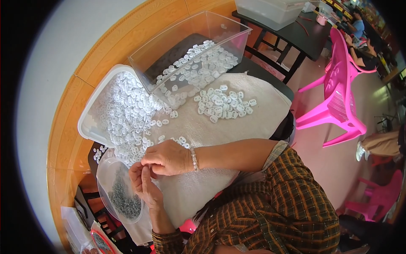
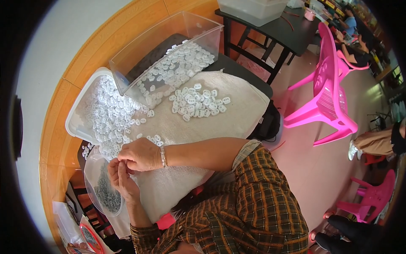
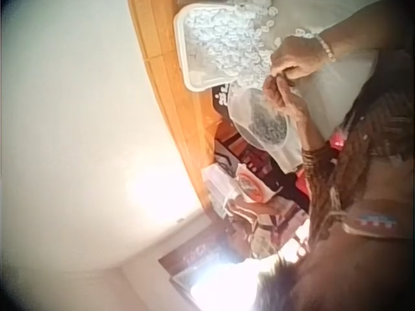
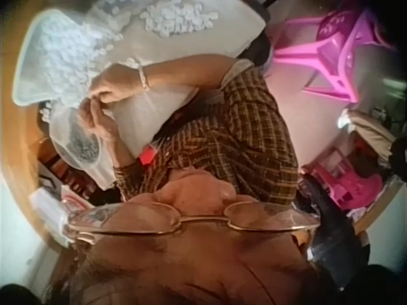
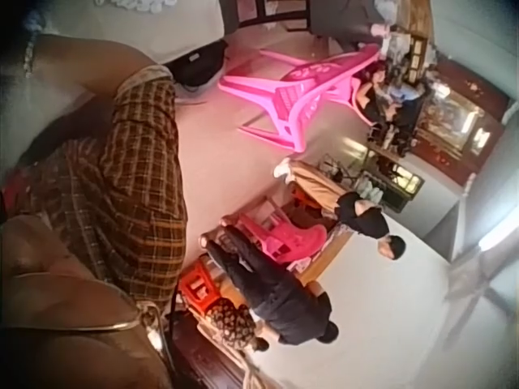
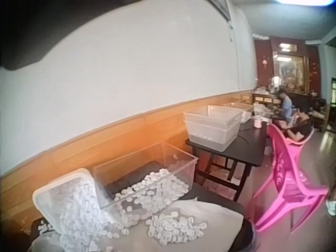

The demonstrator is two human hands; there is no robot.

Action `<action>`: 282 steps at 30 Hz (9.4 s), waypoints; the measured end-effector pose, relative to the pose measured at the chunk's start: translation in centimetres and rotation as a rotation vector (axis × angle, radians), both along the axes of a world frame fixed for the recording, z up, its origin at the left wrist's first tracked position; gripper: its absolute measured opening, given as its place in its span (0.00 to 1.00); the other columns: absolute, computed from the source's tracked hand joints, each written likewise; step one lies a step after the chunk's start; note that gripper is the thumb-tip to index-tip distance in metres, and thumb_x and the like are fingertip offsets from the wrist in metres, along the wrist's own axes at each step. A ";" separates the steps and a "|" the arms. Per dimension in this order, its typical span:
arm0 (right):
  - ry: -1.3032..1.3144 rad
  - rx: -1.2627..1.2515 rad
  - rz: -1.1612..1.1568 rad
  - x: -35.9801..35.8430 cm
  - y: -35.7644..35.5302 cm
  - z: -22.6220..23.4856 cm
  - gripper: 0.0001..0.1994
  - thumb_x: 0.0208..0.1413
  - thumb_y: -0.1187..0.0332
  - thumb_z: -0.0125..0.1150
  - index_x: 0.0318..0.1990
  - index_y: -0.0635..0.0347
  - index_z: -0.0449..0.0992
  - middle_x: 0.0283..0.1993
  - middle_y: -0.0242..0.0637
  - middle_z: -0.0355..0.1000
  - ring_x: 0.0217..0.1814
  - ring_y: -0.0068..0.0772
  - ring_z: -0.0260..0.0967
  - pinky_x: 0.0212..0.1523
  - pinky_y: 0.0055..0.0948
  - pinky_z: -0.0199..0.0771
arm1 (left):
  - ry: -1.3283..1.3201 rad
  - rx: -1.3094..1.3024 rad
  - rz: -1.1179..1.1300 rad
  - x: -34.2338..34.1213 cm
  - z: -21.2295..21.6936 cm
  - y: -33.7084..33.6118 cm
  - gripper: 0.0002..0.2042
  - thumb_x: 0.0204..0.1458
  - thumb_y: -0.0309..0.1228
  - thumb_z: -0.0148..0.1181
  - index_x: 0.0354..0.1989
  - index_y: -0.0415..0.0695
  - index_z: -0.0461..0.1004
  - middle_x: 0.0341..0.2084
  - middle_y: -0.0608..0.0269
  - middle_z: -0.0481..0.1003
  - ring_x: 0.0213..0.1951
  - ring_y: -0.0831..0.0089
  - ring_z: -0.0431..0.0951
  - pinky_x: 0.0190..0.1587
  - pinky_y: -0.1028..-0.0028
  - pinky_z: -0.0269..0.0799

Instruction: Assembling small white plastic components by inserting small metal parts into them.

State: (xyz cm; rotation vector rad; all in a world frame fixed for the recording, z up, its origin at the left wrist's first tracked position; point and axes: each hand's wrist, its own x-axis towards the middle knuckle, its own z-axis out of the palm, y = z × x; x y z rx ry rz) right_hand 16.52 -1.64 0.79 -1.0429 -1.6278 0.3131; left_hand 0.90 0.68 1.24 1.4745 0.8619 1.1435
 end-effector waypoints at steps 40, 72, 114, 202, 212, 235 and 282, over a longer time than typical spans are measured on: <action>-0.105 0.024 -0.067 0.7 0.3 -0.2 0.08 0.46 0.65 0.55 0.22 0.58 0.69 0.24 0.36 0.72 0.24 0.42 0.71 0.25 0.38 0.70 | 0.139 0.048 -0.044 0.2 -0.1 -0.8 0.04 0.56 0.26 0.54 0.35 0.38 0.72 0.21 0.69 0.71 0.23 0.83 0.66 0.27 0.83 0.59; 0.004 -0.022 0.044 1.0 -0.1 0.9 0.03 0.44 0.74 0.59 0.29 0.57 0.74 0.25 0.38 0.72 0.24 0.40 0.72 0.23 0.33 0.69 | -0.132 -0.233 -0.117 -0.6 -0.3 0.0 0.05 0.54 0.21 0.53 0.37 0.39 0.74 0.23 0.66 0.73 0.21 0.79 0.68 0.24 0.79 0.63; -0.069 0.017 0.067 1.6 0.0 1.9 0.02 0.44 0.76 0.59 0.25 0.60 0.72 0.22 0.34 0.70 0.19 0.27 0.67 0.20 0.24 0.64 | 0.577 0.461 0.242 -7.1 3.8 1.6 0.04 0.50 0.21 0.58 0.34 0.37 0.76 0.28 0.62 0.75 0.28 0.77 0.74 0.32 0.78 0.69; -0.175 0.029 -0.063 0.1 -0.6 2.6 0.06 0.44 0.76 0.62 0.25 0.58 0.70 0.21 0.34 0.70 0.18 0.34 0.68 0.18 0.29 0.67 | -0.365 -0.361 -0.087 -1.0 0.7 0.1 0.12 0.45 0.13 0.60 0.37 0.42 0.73 0.31 0.66 0.77 0.30 0.79 0.74 0.31 0.80 0.67; -0.059 -0.075 -0.012 -0.3 -0.6 2.1 0.03 0.47 0.78 0.60 0.27 0.62 0.72 0.20 0.34 0.69 0.16 0.25 0.67 0.17 0.23 0.63 | -0.386 -0.355 -0.040 -0.8 0.3 -0.2 0.11 0.46 0.14 0.60 0.37 0.41 0.74 0.30 0.65 0.77 0.30 0.79 0.75 0.32 0.80 0.68; 0.065 -0.176 0.023 0.3 -0.5 2.3 0.03 0.45 0.77 0.62 0.26 0.61 0.72 0.21 0.35 0.70 0.18 0.28 0.67 0.19 0.24 0.65 | -0.380 -0.360 -0.133 -1.0 -0.1 0.3 0.11 0.48 0.17 0.60 0.39 0.44 0.74 0.33 0.69 0.77 0.34 0.81 0.76 0.32 0.81 0.67; 0.096 -0.345 0.021 -0.4 -0.5 1.9 0.04 0.47 0.74 0.60 0.26 0.62 0.73 0.20 0.38 0.71 0.19 0.32 0.68 0.21 0.28 0.66 | -0.385 -0.339 -0.057 -0.9 0.0 -0.2 0.11 0.47 0.13 0.59 0.37 0.41 0.73 0.31 0.66 0.77 0.34 0.80 0.76 0.35 0.81 0.69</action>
